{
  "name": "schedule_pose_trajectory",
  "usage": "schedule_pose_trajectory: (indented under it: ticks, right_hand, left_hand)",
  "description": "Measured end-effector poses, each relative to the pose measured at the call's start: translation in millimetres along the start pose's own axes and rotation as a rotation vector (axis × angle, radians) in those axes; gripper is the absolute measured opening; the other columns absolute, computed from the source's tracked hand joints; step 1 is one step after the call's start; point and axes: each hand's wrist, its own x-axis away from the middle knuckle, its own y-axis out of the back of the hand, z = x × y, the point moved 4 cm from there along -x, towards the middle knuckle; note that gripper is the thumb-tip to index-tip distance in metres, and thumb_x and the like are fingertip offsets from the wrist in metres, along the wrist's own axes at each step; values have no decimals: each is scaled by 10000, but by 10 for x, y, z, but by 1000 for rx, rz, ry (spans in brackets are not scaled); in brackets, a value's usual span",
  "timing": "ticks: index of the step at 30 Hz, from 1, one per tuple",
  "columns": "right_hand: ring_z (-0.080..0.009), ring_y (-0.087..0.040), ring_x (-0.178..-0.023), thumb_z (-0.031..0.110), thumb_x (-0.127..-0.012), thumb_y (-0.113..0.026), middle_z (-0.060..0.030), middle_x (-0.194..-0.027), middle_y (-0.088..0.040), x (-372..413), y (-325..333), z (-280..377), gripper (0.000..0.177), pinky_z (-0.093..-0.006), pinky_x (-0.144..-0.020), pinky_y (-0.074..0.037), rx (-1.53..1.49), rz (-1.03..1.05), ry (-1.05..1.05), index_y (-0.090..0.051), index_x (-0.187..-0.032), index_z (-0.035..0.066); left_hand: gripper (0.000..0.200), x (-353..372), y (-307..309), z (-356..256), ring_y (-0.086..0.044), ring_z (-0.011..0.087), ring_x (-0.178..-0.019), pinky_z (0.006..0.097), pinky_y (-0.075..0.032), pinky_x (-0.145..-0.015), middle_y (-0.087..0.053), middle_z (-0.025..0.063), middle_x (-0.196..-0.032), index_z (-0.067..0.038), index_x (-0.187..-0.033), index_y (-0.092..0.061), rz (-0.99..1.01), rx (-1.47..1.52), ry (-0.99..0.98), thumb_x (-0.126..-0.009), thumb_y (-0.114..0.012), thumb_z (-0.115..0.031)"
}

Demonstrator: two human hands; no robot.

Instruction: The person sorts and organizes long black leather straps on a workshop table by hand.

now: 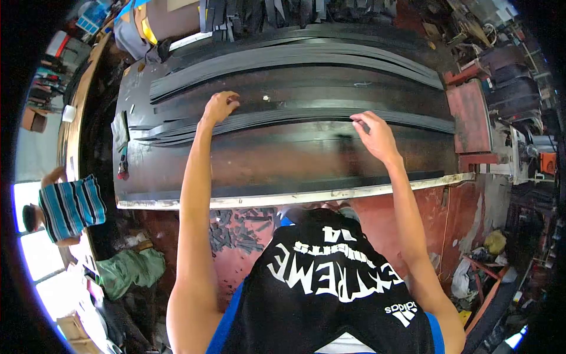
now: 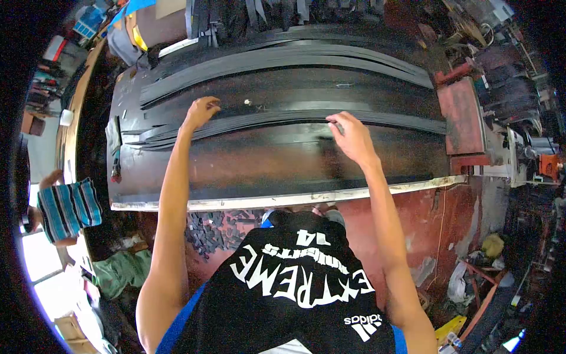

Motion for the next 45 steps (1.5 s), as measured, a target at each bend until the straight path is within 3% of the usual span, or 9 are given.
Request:
schedule_pose_trajectory:
  ticks: [3,8,15,21,30,36,38,40,45]
  right_hand:
    - [-331,-658,-945,173,-922,-643,-124,-1025,-669,-65,-63,-88,196,-396,-806,-520,17,4,-42,-684,-1081,66]
    - [-337,-645,-981,166,-901,-664,-130,-1063,-658,-359,-122,-585,238,-418,-837,-511,194,-33,-44,-685,-1116,66]
    - [-368,-581,-1142,183,-839,-732,-155,-1218,-626,-606,-469,-875,394,-453,-995,-461,274,-6,110,-656,-1205,58]
    - [-371,-612,-1045,190,-834,-740,-151,-1079,-658,-674,-311,-721,291,-467,-901,-464,233,35,165,-568,-1019,47]
    - [-406,-643,-946,290,-818,-761,-204,-967,-689,-491,613,-734,398,-505,-799,-490,152,120,125,-585,-1104,76]
    - [-381,-602,-1026,291,-822,-749,-152,-1040,-645,-35,1416,-1333,419,-463,-885,-478,358,185,242,-655,-1182,98]
    - [-369,-592,-1053,237,-833,-732,-145,-1056,-651,200,1597,-1407,427,-460,-914,-475,368,182,254,-648,-1240,136]
    - [-367,-590,-1054,205,-827,-732,-142,-1061,-650,459,1658,-1323,453,-464,-925,-470,463,110,282,-644,-1268,157]
    - [-352,-577,-957,110,-781,-744,-117,-976,-618,912,1553,-1078,531,-448,-880,-479,492,338,36,-640,-1294,200]
  left_hand:
    - [420,-51,-110,-36,-647,361,-1075,419,-518,-919,-689,181,-1151,-79,-1150,-704,398,-49,-49,-787,-761,-282]
    - [516,182,-152,-103,-603,367,-1129,453,-485,-952,-675,153,-1146,-85,-1207,-668,281,-159,-211,-746,-799,-277]
    - [258,117,-110,-145,-638,355,-1031,445,-483,-906,-694,153,-1020,-42,-1051,-659,213,-134,-317,-856,-703,-206]
    - [383,256,225,-348,-663,379,-1009,438,-502,-870,-694,204,-1017,-15,-1127,-591,299,36,-111,-850,-723,-244]
    - [484,806,1038,771,-643,294,-1047,376,-480,-929,-689,170,-1099,14,-1125,-673,182,-251,146,-760,-822,-266]
    - [480,1462,2296,882,-630,274,-1085,380,-458,-983,-681,145,-1150,-2,-1188,-661,188,-311,245,-771,-794,-198]
    - [458,1732,2505,502,-630,271,-1090,372,-455,-992,-681,142,-1164,2,-1195,-660,275,-161,705,-780,-763,-159]
    - [464,2082,2774,941,-598,297,-1156,381,-430,-1022,-681,137,-1193,-8,-1205,-673,248,-338,422,-780,-760,-171]
    - [475,2713,2982,1268,-600,304,-1134,389,-426,-1023,-673,150,-1172,-39,-1198,-689,313,-387,433,-750,-783,-167]
